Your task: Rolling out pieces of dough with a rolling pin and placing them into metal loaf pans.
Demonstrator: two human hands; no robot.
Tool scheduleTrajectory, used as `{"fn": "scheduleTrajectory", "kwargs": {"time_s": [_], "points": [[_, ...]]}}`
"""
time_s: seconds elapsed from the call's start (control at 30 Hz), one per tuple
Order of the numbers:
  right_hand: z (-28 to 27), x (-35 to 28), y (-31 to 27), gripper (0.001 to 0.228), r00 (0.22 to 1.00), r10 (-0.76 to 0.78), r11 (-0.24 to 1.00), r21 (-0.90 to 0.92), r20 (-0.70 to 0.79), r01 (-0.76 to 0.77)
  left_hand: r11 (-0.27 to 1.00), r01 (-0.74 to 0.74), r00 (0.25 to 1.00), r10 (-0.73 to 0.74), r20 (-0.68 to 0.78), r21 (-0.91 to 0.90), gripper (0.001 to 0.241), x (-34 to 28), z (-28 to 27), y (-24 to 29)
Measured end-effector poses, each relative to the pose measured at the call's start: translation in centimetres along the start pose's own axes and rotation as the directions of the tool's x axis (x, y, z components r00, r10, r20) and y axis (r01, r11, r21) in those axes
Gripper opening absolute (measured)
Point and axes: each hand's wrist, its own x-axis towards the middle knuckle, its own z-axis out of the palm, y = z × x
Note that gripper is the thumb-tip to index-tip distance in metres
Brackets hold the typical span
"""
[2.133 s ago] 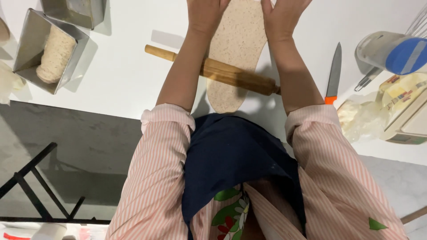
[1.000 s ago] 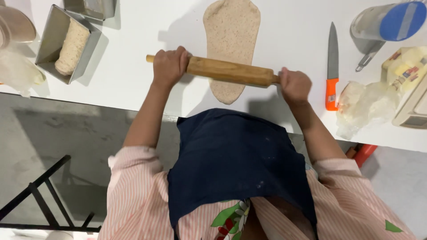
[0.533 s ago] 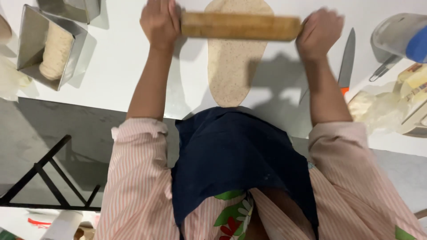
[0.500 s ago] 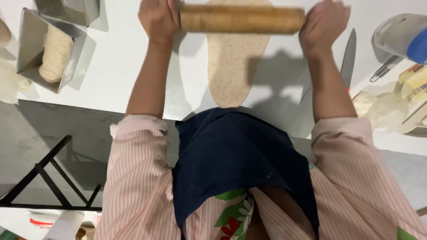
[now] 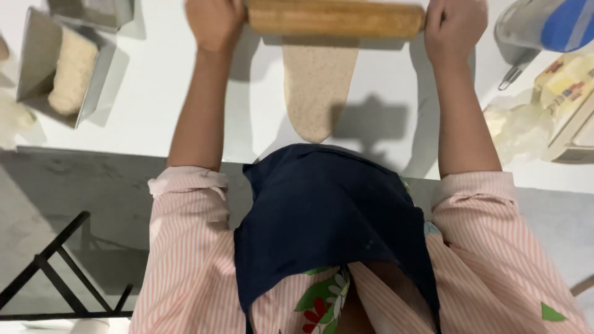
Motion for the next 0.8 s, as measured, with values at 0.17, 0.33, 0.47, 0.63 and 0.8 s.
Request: {"fn": "scheduleTrajectory", "kwargs": {"time_s": [0.17,0.33,0.47,0.63,0.8], "points": [[1.0,-6.0,-3.2,0.041,0.966,0.213,0.976,0.016,0.145,-0.218,1.0,0.004,1.0,-0.005,-0.019,-0.014,0.031,-6.0,-4.2,3.9],[-2.0,-14.1,-7.0,0.035,0.957,0.216,0.976,-0.013,0.195,-0.218,0.998,0.059,0.997,-0.057,0.046,-0.03,0.029,-13.6,-7.6,5.7],[-3.5,-21.7,-9.6,0.035,0.952,0.211,0.976,0.001,0.22,-0.217,0.994,0.107,0.978,-0.099,0.184,-0.034,0.03,-20.2,-10.5,7.3],[-4.0,-26.2,-10.2,0.035,0.98,0.094,0.993,-0.082,0.175,-0.081,0.991,0.129,0.963,-0.119,0.243,-0.023,0.032,-24.8,-10.8,7.2],[-5.1,-23.1,-9.5,0.048,0.909,0.198,0.98,-0.045,0.367,-0.196,0.979,0.187,0.901,-0.206,0.381,0.087,0.039,-22.6,-9.6,5.6]]}}
